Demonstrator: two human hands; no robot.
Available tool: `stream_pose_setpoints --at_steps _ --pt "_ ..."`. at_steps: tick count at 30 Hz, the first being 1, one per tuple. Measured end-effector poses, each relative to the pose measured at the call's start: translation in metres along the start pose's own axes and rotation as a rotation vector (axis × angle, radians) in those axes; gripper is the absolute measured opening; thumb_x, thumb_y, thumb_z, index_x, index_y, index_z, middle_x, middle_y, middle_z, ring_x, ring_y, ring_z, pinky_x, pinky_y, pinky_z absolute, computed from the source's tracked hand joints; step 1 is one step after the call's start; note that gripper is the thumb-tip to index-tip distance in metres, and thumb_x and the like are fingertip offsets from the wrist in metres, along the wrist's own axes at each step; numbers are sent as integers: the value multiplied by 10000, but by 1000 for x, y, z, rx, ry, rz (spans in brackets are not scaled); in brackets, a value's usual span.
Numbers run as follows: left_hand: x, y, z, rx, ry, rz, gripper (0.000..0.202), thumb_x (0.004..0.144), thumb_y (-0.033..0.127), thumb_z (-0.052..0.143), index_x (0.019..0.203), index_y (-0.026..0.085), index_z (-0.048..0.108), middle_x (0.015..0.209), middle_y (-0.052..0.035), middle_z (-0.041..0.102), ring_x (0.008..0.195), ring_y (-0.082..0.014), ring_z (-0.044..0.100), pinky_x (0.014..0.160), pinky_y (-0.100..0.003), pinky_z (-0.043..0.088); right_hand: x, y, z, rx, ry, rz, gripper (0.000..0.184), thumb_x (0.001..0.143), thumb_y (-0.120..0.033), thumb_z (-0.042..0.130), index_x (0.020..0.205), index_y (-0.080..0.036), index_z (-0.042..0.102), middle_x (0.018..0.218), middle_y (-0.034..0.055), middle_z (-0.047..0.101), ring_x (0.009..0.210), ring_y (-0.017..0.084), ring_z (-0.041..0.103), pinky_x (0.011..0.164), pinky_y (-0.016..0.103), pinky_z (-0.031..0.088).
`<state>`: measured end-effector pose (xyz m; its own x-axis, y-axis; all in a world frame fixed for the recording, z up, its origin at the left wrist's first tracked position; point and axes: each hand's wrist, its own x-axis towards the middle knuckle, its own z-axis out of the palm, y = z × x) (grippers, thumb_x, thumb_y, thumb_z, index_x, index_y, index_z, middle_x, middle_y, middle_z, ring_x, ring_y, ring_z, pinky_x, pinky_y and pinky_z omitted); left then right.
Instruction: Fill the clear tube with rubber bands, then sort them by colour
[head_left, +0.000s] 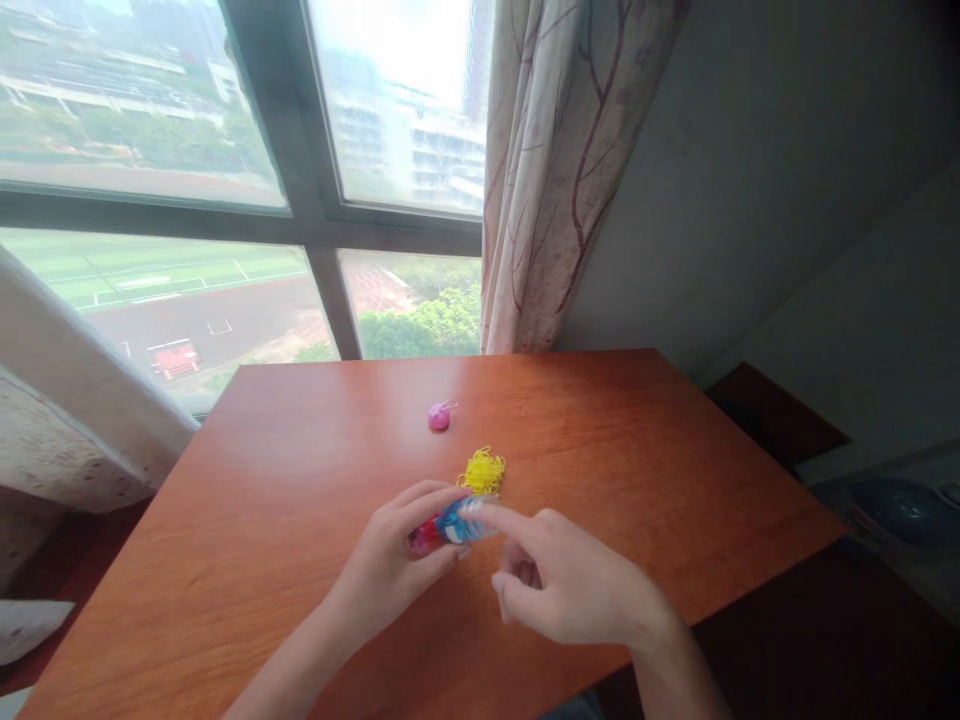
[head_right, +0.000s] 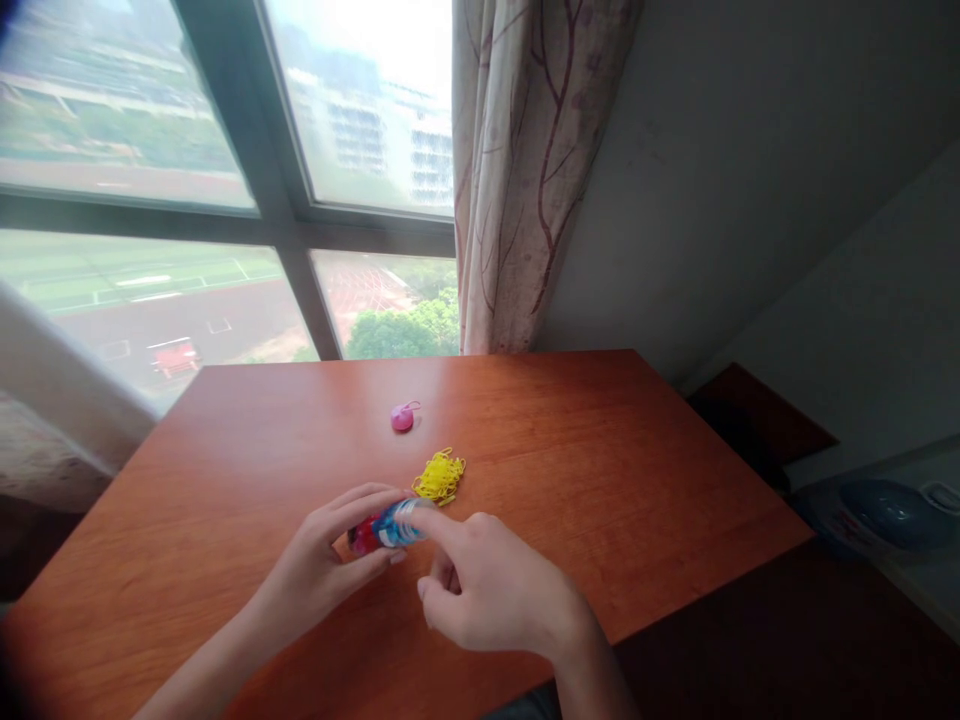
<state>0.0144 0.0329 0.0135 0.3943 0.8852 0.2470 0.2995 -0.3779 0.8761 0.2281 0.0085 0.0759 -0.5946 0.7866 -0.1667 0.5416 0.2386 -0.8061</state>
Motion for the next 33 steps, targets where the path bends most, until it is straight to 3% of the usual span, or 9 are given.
stream_pose_setpoints --at_steps 4,8,11,15,19,24,29,33 --pt "2 2 -3 -17 23 -18 350 781 145 667 1122 220 686 1084 -58 700 976 -200 662 862 -281 524 5 3 2 69 69 -53 503 818 -119 515 1307 -234 545 687 -56 665 561 106 584 563 183 436" --pt "2 -4 -6 -13 138 -107 315 808 240 676 1120 197 685 1106 -75 708 991 -220 660 871 -306 521 12 21 -6 133 434 -51 283 912 -194 472 1144 -207 633 715 -24 655 639 117 608 615 205 474" --pt "0 -14 -7 -60 236 -183 369 809 327 694 1152 193 664 1127 -71 713 989 -226 667 866 -312 525 26 43 -6 -81 665 -23 238 937 -276 486 1104 -208 642 884 32 682 761 160 627 686 262 500" --pt "-1 -26 -9 -143 297 -250 441 788 364 722 1185 191 638 1104 -58 726 967 -226 679 845 -307 534 50 73 9 -490 634 -49 427 894 -370 572 1278 -182 555 1267 138 580 1170 283 517 990 425 433" --pt "-1 -27 -11 -161 304 -272 472 783 381 729 1201 188 623 1110 -64 723 970 -230 682 855 -320 538 70 89 29 -729 563 -19 629 826 -514 636 1342 -175 512 1416 181 446 1278 354 392 1018 504 375" --pt "-1 -21 -11 -96 298 -239 426 779 390 725 1144 181 654 1089 -70 728 980 -244 681 882 -353 539 87 90 37 -776 555 -18 604 812 -581 623 1270 -193 550 1357 164 480 1211 331 413 960 459 380" --pt "-1 -19 -10 -91 287 -208 403 781 377 726 1132 190 662 1096 -62 730 976 -238 684 879 -346 544 98 84 41 -768 555 12 470 808 -609 598 1044 -203 609 1117 115 573 1023 285 480 865 411 389" --pt "-1 -21 -9 -100 274 -192 379 803 350 714 1151 211 654 1099 -44 729 986 -218 682 886 -320 540 105 82 45 -800 542 27 424 789 -591 624 957 -202 604 1047 98 566 976 266 475 830 379 390"
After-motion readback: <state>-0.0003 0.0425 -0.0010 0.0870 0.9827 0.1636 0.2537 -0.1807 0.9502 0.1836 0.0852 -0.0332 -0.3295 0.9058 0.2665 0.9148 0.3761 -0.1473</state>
